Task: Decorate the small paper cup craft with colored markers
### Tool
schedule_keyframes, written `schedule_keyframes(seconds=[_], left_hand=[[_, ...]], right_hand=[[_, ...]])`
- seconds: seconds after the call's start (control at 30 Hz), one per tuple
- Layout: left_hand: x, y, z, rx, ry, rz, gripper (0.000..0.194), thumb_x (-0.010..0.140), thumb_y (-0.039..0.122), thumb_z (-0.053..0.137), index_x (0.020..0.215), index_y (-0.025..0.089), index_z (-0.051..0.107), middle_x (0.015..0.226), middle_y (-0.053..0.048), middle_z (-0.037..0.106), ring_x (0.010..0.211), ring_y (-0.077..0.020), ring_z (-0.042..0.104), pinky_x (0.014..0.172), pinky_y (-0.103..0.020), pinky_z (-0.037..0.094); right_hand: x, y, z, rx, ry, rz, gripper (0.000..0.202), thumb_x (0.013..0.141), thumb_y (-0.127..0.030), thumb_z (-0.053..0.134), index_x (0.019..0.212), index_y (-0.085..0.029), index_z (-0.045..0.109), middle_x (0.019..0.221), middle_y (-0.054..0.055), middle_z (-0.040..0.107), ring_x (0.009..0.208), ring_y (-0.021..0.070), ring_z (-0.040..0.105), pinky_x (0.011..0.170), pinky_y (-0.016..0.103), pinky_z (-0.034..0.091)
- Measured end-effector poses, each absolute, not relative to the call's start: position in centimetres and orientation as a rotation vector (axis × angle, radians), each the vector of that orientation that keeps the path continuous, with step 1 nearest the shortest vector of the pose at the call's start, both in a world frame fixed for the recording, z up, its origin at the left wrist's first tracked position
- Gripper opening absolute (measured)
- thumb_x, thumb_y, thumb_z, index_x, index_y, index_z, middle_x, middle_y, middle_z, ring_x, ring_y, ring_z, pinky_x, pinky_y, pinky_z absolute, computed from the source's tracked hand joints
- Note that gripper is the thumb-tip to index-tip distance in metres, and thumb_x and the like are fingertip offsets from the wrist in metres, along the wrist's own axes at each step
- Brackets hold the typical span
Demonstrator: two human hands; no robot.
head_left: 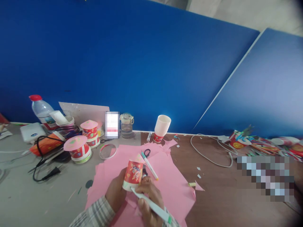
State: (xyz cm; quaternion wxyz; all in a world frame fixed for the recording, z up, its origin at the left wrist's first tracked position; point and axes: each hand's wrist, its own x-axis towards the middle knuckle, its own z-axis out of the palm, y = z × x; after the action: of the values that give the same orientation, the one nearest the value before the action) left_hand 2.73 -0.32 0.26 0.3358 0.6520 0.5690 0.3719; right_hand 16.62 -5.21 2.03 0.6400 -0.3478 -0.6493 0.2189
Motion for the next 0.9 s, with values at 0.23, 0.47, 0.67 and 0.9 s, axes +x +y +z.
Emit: schedule_keyframes(seconds=[0.23,0.47,0.67,0.9], left_hand=[[2.8,-0.3,0.5,1.733,1.515,0.934,0.022,0.061,0.031,0.05,0.082,0.03,0.054,0.071,0.002,0.072,0.064,-0.021,0.065,0.058,-0.03,0.053],[2.8,-0.5,0.4,1.727,1.519,0.915,0.023,0.059,0.031,0.053,0.082,0.031,0.053,0.067,0.004,0.072,0.061,-0.0202,0.065,0.056,-0.028,0.052],[2.8,-0.4,0.6,1.717,1.508,0.921,0.022,0.059,0.03,0.052,0.081,0.031,0.053,0.065,0.005,0.072,0.059,-0.0194,0.065,0.052,-0.027,0.051],[2.8,-0.4,0.2,1.714,1.49,0.959,0.022,0.059,0.026,0.048,0.081,0.03,0.053,0.066,0.003,0.072,0.061,-0.0201,0.065,0.054,-0.028,0.052]], right_hand=[[16.4,-4.9,1.3,-0.729,-1.521,0.358,0.021,0.082,-0.034,0.051,0.08,-0.021,0.068,0.061,0.001,0.069,0.055,0.0222,0.064,0.069,0.04,0.051],[16.3,-5.1,1.0,-0.75,-1.552,0.402,0.02,0.081,-0.035,0.052,0.079,-0.022,0.068,0.063,0.001,0.069,0.056,0.0224,0.064,0.068,0.04,0.05],[15.9,-5.0,1.5,-0.753,-1.491,0.38,0.021,0.081,-0.034,0.052,0.075,-0.022,0.067,0.061,0.001,0.068,0.054,0.0215,0.063,0.065,0.038,0.05],[16.7,-5.2,0.7,-0.918,-1.398,0.585,0.025,0.081,-0.039,0.049,0.076,-0.022,0.067,0.063,0.001,0.063,0.056,0.0219,0.06,0.054,0.033,0.049]])
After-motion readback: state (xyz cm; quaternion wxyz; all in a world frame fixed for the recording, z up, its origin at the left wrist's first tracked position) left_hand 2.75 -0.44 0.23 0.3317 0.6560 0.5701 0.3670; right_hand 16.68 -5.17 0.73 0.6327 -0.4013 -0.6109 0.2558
